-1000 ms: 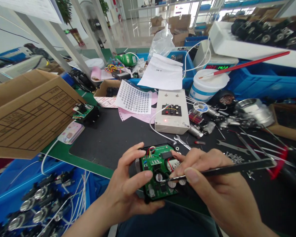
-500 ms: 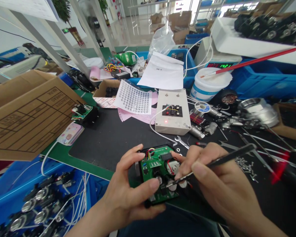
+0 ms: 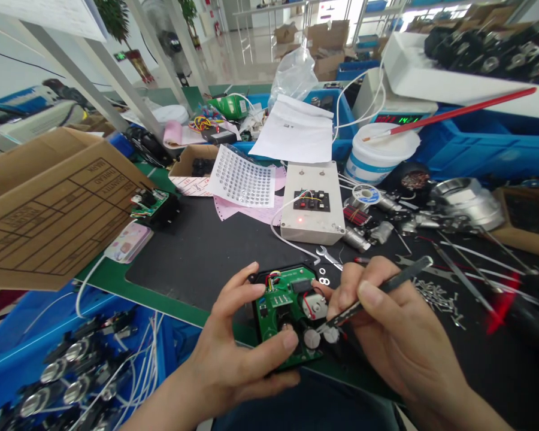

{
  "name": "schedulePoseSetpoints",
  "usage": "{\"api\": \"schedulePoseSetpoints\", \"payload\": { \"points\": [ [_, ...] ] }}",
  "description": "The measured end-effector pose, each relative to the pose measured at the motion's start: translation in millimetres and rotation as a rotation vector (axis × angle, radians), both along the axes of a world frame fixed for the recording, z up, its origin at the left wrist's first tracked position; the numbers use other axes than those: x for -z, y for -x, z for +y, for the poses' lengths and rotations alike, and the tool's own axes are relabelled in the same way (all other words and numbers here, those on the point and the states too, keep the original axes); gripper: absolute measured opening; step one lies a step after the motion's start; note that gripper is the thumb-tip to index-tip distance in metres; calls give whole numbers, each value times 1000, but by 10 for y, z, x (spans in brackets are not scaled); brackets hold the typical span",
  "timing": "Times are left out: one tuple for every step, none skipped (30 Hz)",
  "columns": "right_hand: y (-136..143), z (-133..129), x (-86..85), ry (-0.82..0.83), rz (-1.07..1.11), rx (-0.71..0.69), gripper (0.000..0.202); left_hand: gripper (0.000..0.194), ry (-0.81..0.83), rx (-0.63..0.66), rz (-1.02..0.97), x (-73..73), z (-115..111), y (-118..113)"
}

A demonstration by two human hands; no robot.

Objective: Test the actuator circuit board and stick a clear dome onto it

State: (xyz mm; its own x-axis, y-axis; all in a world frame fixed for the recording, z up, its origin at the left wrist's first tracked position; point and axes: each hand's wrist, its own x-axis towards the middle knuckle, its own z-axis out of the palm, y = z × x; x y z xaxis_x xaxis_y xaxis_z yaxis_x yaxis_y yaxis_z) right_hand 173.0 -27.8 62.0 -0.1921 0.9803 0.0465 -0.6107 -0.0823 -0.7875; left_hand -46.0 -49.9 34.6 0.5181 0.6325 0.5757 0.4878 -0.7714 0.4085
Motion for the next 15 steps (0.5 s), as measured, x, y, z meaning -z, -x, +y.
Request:
{"api": "schedulePoseSetpoints", "payload": {
  "points": [
    [6,-13,2,-20,-23,13,15,53,-5,1,18,-4,-1,-1],
    [11,-28,4,-43,-54,26,14,52,-6,1,17,-2,-4,-2],
    [17,-44,6,-70,-89,44,13,54,-7,1,-6,7,-9,-3],
    [22,-62,5,-100,-127,64,12,59,-5,-1,-43,24,-15,-4],
    [27,-80,2,-132,-164,86,11,65,5,-4,-87,46,-21,-5],
    [32,-96,-5,-167,-201,107,10,71,17,-8,-131,71,-28,-7],
    [37,-111,-16,-202,-237,124,9,77,29,-12,-168,97,-35,-10],
    [42,-122,-30,-238,-273,134,8,81,36,-15,-197,121,-40,-13],
    [47,-130,-46,-271,-311,140,9,84,40,-18,-217,139,-43,-15],
    [50,-135,-64,-299,-349,144,9,86,44,-19,-228,153,-44,-17],
    [54,-136,-83,-324,-387,151,10,87,47,-17,-238,159,-43,-18],
    [56,-135,-100,-348,-422,161,10,88,49,-14,-247,161,-41,-18],
    [58,-132,-116,-371,-457,170,10,89,53,-12,-252,158,-38,-17],
    [59,-129,-130,-391,-490,177,11,89,57,-12,-252,151,-35,-15],
    [59,-125,-142,-409,-522,184,11,89,62,-12,-246,143,-31,-13]
  ]
}}
